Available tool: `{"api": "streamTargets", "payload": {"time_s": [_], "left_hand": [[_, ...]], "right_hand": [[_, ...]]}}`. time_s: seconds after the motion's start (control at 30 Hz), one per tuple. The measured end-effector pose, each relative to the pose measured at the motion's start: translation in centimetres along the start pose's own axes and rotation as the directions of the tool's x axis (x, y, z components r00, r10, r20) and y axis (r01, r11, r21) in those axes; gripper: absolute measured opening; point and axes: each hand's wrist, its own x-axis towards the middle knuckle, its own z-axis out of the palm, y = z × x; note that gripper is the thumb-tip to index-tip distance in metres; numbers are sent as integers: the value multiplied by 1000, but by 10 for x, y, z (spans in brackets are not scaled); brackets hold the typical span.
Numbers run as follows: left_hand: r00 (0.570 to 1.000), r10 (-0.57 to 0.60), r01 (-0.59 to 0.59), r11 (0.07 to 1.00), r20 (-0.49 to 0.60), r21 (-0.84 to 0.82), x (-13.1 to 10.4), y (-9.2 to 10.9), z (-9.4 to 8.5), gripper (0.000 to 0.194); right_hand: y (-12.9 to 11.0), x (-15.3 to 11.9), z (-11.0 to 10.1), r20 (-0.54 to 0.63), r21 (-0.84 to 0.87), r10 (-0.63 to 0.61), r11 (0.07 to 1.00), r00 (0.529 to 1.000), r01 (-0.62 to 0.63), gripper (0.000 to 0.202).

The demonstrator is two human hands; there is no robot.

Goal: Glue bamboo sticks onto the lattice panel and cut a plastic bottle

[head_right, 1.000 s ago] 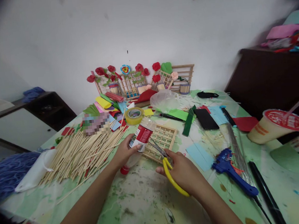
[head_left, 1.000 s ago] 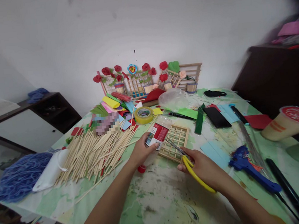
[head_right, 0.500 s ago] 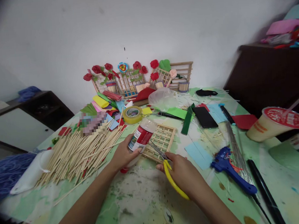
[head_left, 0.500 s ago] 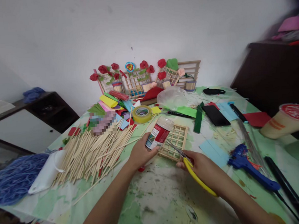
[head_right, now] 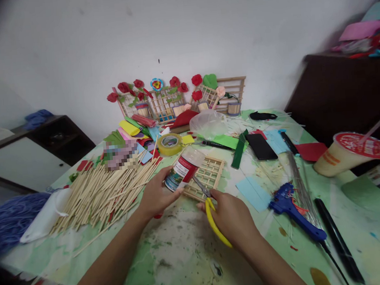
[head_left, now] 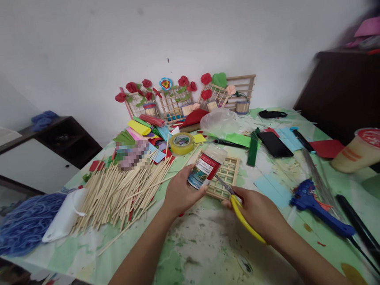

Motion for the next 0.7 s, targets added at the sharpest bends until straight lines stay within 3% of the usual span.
{"api": "streamTargets", "payload": {"time_s": [0.2, 0.4, 0.53, 0.7], "left_hand": [[994, 93, -95, 995, 61, 27, -7, 11, 9, 60], [993, 27, -20, 998, 115, -61, -3, 3, 11, 60], [992, -35, 66, 965, 125, -255, 1, -8, 15, 61], [977, -114, 198, 808, 182, -555, 7, -20, 19, 64]], "right_hand": [[4, 1, 5, 19, -49, 34, 998, 999, -33, 35], [10, 5, 4, 67, -21, -5, 1000, 998, 6, 37], [12, 6, 0, 103, 32, -21, 999, 995, 17, 36], [12, 4, -2, 106, 41, -34, 999, 994, 30, 35]]}}
